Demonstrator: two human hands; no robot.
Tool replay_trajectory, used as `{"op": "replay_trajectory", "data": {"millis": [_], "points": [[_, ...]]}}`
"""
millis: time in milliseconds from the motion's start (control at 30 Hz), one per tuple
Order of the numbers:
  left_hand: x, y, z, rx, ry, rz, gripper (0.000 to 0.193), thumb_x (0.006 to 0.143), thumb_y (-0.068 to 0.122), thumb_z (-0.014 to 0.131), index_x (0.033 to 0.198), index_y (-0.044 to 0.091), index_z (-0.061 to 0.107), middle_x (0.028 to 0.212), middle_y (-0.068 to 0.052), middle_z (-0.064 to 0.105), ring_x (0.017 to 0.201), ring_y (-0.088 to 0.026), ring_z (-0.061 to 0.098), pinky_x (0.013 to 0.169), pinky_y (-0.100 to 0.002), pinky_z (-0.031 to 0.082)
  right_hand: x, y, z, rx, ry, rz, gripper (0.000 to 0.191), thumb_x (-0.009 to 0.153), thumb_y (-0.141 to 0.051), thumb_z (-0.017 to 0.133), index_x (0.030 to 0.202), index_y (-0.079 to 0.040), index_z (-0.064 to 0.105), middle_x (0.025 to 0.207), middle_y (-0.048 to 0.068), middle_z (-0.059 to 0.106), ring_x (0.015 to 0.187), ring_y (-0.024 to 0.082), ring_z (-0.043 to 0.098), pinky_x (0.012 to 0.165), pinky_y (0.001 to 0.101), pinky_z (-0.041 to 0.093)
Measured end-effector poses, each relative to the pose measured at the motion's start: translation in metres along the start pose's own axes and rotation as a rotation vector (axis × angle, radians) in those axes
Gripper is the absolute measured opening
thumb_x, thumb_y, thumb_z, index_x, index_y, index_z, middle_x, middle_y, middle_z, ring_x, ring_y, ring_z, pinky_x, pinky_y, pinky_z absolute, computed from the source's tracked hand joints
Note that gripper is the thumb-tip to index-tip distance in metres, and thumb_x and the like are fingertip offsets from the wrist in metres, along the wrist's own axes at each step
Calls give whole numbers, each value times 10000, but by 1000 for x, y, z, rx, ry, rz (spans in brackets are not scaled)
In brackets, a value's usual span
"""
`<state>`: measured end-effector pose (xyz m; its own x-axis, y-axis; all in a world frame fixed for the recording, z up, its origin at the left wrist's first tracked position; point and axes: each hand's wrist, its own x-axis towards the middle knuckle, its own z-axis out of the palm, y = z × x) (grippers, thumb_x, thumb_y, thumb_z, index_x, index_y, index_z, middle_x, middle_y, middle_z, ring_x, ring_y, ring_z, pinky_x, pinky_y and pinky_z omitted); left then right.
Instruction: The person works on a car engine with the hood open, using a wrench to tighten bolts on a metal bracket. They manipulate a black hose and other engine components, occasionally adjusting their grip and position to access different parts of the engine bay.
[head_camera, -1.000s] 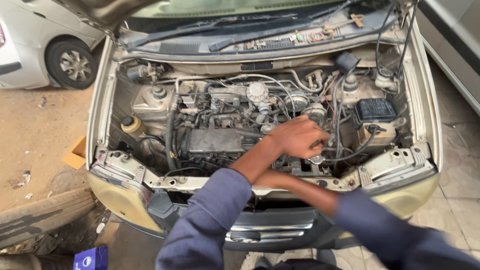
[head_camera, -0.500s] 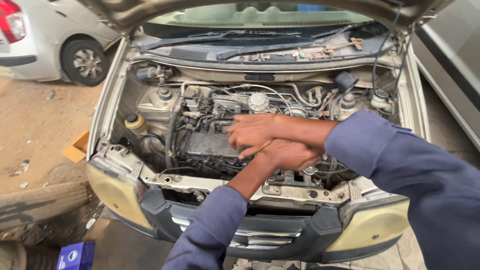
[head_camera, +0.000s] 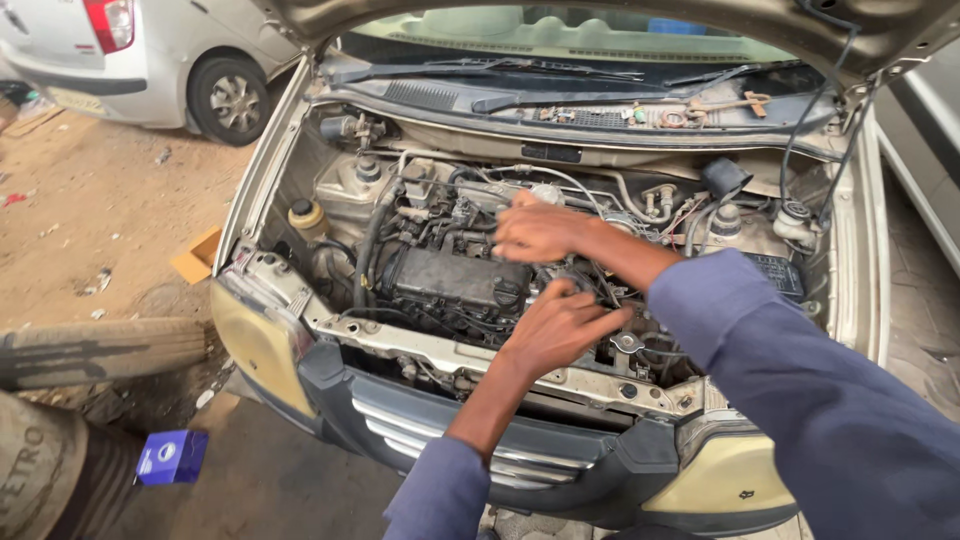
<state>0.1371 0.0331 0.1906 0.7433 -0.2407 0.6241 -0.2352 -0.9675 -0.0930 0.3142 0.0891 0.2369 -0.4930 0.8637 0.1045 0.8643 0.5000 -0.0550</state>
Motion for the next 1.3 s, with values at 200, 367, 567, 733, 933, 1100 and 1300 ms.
{"op": "replay_trajectory", "data": {"millis": [200,367,567,733,933,1100,1300], "points": [[-45,7,-29,-143,184,-249,546,889,150,751,1410,235,615,775,50,673,791,-118,610,915,-398,392,-64,-1,4,-69,9,361,674,1093,-485,381,594,-81,585,554,77,454,589,309,445,911,471,386],[-48,-21,-23,-520,398,-678,478,977,94,663,1445,161,587,731,-21,669,663,-144,589,891,-362,426,-133,-70,12,160,118,746,716,1061,-570,346,598,-79,583,424,40,401,408,235,453,527,483,461],[-28,-49,20,-980,846,-851,501,1041,84,545,1521,92,401,1189,38,695,668,-146,670,538,-297,523,-139,-132,7,238,76,927,674,1045,-603,345,678,-120,640,438,2,440,383,211,501,433,427,456],[3,-109,29,-969,486,-553,645,1053,37,541,1643,147,304,948,-108,679,859,-171,685,867,-347,620,-116,-200,18,546,22,1017,441,981,-505,558,1045,-73,616,534,-38,542,416,146,559,395,394,484],[73,-105,43,-871,-620,-436,665,1027,212,564,1628,348,314,1291,-136,656,949,-163,705,926,-374,570,-70,-253,103,1520,574,998,424,1037,-289,520,1359,-99,321,665,118,623,609,224,700,657,356,628],[103,-54,46,-1009,-946,-263,700,946,388,620,1577,404,319,1491,-104,523,1010,-201,708,956,-394,599,36,-245,164,1037,1314,656,376,1117,-213,520,1402,-22,368,1210,165,585,1097,237,590,868,433,518],[96,-5,45,-929,-1237,-158,857,815,604,685,1562,369,336,1374,-95,634,1047,-215,742,822,-386,638,134,-169,109,1819,2139,760,293,1001,-276,575,1210,-306,372,755,45,520,623,149,502,573,384,505]]}}
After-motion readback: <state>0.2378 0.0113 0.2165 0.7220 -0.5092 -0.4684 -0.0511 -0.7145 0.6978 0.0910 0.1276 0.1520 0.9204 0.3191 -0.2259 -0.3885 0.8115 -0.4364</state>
